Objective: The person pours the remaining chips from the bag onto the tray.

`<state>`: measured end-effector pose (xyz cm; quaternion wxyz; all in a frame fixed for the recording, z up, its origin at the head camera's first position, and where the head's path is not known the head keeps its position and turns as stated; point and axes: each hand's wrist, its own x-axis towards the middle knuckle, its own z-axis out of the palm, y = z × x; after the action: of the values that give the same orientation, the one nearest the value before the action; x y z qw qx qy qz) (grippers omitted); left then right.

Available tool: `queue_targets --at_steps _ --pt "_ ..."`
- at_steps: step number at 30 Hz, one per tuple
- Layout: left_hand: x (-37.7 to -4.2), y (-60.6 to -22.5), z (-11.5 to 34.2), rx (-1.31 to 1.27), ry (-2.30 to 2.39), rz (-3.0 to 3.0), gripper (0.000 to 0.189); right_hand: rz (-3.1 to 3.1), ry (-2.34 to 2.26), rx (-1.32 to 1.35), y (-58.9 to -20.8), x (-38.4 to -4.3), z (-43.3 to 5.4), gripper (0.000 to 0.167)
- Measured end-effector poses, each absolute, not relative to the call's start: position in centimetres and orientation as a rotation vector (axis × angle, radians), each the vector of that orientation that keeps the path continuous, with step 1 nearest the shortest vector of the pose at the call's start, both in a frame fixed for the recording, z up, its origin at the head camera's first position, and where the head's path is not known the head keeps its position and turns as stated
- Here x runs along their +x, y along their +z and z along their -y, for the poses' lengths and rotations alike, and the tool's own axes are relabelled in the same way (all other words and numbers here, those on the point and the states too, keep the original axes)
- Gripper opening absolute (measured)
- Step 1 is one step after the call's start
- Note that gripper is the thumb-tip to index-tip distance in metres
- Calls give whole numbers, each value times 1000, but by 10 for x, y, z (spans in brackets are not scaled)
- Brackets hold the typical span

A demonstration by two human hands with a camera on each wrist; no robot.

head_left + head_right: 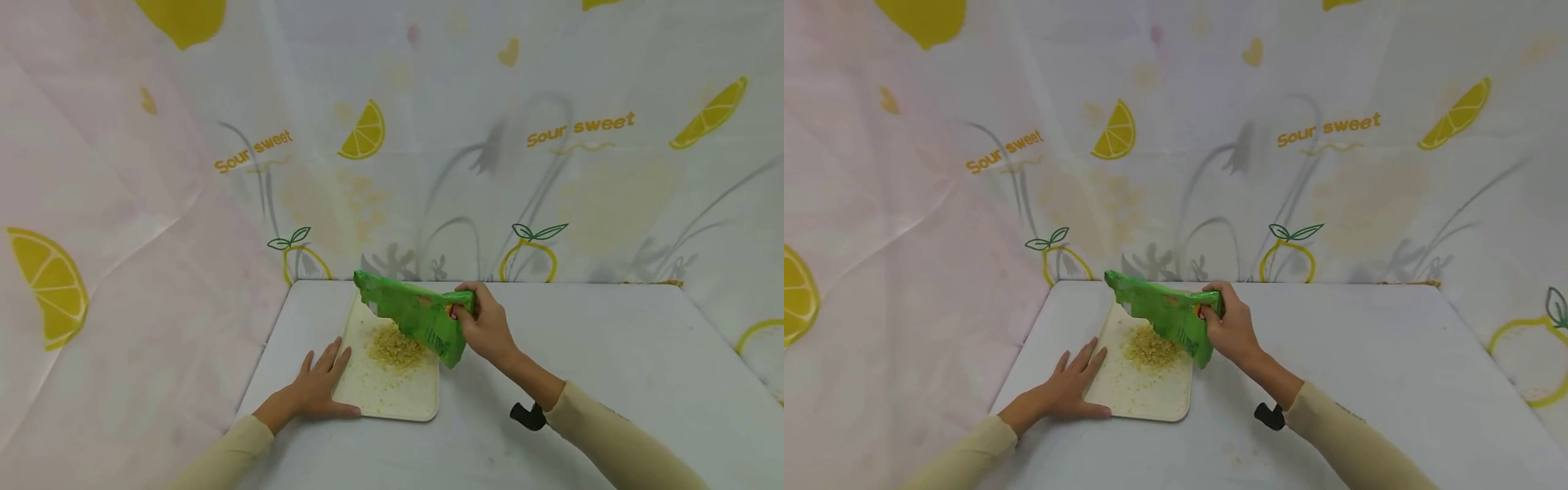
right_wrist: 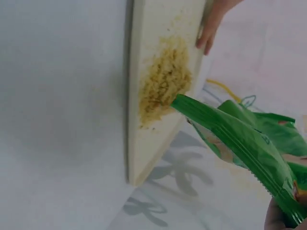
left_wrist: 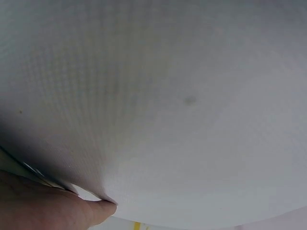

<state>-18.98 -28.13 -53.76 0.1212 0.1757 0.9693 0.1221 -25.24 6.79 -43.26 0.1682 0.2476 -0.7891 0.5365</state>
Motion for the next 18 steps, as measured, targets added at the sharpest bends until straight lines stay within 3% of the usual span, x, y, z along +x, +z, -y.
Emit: queue_targets --at_steps 7,18 --pt "-191 -537 282 497 335 -2841 125 2236 1380 889 -427 -255 -67 28" --pt "-190 -534 279 503 352 -2836 128 2151 1480 810 -427 -250 -64 29"
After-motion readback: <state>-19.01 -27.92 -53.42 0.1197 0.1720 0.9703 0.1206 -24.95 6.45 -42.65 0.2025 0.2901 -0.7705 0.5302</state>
